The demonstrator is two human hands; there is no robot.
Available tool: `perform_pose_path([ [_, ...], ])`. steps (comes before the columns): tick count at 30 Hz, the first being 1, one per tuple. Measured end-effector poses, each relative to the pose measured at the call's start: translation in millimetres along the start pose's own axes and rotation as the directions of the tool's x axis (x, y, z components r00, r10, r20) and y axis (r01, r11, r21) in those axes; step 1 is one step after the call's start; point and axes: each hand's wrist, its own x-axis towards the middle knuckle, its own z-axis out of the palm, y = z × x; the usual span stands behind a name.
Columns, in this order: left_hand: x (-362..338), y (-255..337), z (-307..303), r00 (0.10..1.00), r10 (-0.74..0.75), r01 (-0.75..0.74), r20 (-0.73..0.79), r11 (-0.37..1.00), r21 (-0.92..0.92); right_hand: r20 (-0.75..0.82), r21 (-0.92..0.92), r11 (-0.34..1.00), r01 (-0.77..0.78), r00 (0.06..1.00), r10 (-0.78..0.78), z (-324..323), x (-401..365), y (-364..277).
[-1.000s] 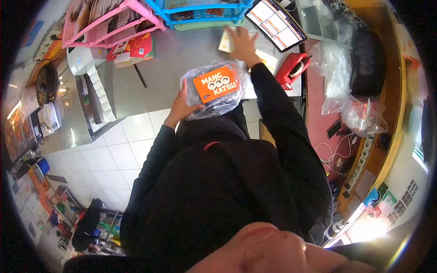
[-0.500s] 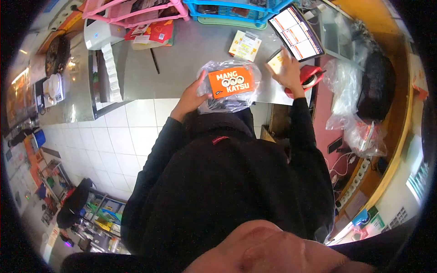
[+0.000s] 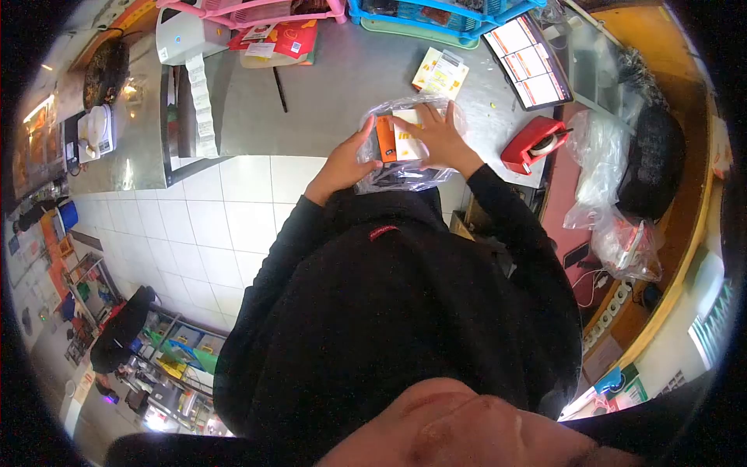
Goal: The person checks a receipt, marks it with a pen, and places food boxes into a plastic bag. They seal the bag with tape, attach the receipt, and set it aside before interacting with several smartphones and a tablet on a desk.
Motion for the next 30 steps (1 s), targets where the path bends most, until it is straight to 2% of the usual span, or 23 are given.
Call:
perform_pose_path([
  [1, 0, 1, 1, 0.999, 0.035, -0.035, -0.015, 0.999, -0.001, 0.004, 0.118, 0.993, 0.014, 1.000, -0.014, -2, -1, 8],
  [2, 1, 1, 2, 0.999, 0.034, -0.034, -0.020, 0.999, -0.008, -0.131, 0.330, 0.934, 0.137, 0.986, -0.098, -14, 9, 20],
  [4, 1, 0, 2, 1.000, 0.021, -0.021, -0.018, 1.000, 0.002, -0.375, 0.411, 0.908, 0.083, 0.923, 0.085, -18, 20, 48],
  [6, 1, 0, 1, 0.998, 0.030, -0.028, -0.049, 0.999, 0.031, -0.487, 0.504, 0.861, -0.066, 0.802, 0.347, -19, 44, 94],
  [7, 1, 0, 0, 0.996, 0.049, -0.043, -0.081, 0.997, 0.064, -0.522, 0.503, 0.854, -0.130, 0.742, 0.420, -21, 53, 111],
  [8, 1, 1, 0, 0.995, 0.050, -0.045, -0.081, 0.997, 0.068, -0.335, 0.438, 0.814, -0.381, 0.771, 0.541, -20, 60, 132],
  [9, 1, 2, 0, 0.994, 0.066, -0.058, -0.088, 0.994, 0.092, -0.337, 0.441, 0.814, -0.378, 0.771, 0.540, -11, 67, 147],
  [11, -1, 5, 0, 0.992, 0.077, -0.065, -0.097, 0.991, 0.117, -0.373, 0.145, 0.908, -0.393, 0.829, 0.418, 5, 77, 153],
  [12, -1, 7, 0, 0.996, 0.038, -0.028, -0.084, 0.993, 0.113, -0.193, 0.117, 0.868, -0.483, 0.846, 0.497, 4, 76, 145],
  [14, -3, 9, 1, 0.998, -0.006, 0.014, -0.070, 0.994, 0.109, -0.196, 0.113, 0.869, -0.483, 0.846, 0.496, 12, 82, 134],
  [15, -3, 9, 2, 0.997, 0.026, -0.018, -0.074, 0.994, 0.112, -0.201, 0.105, 0.868, -0.485, 0.845, 0.496, 17, 82, 132],
  [16, -2, 9, 2, 0.995, 0.061, -0.052, -0.078, 0.992, 0.115, -0.200, 0.201, 0.855, -0.478, 0.835, 0.513, 20, 85, 133],
  [20, -1, 4, 6, 0.991, 0.085, -0.061, -0.107, 0.976, 0.210, -0.190, 0.214, 0.845, -0.491, 0.827, 0.529, 28, 86, 133],
  [22, -1, 5, 8, 0.991, 0.083, -0.059, -0.109, 0.978, 0.200, -0.095, 0.031, 0.851, -0.524, 0.846, 0.525, 35, 86, 131],
  [23, 0, 8, 9, 0.991, 0.086, -0.064, -0.107, 0.978, 0.200, -0.097, 0.030, 0.849, -0.528, 0.844, 0.528, 44, 88, 136],
  [25, 1, 15, 9, 0.996, -0.005, 0.019, -0.084, 0.987, 0.157, -0.186, 0.040, 0.876, -0.481, 0.857, 0.480, 72, 91, 145],
  [26, 2, 15, 10, 0.997, -0.003, 0.016, -0.081, 0.987, 0.160, -0.260, -0.093, 0.888, -0.451, 0.872, 0.415, 71, 89, 141],
  [27, 2, 14, 11, 0.996, 0.014, 0.004, -0.090, 0.980, 0.198, -0.263, -0.090, 0.886, -0.454, 0.869, 0.419, 68, 87, 139],
  [29, 3, 12, 12, 0.995, 0.039, -0.014, -0.097, 0.971, 0.238, -0.229, 0.148, 0.884, -0.443, 0.854, 0.467, 51, 81, 137],
  [30, 3, 11, 13, 0.995, 0.033, -0.008, -0.099, 0.971, 0.238, -0.234, 0.146, 0.884, -0.445, 0.852, 0.468, 37, 75, 131],
])
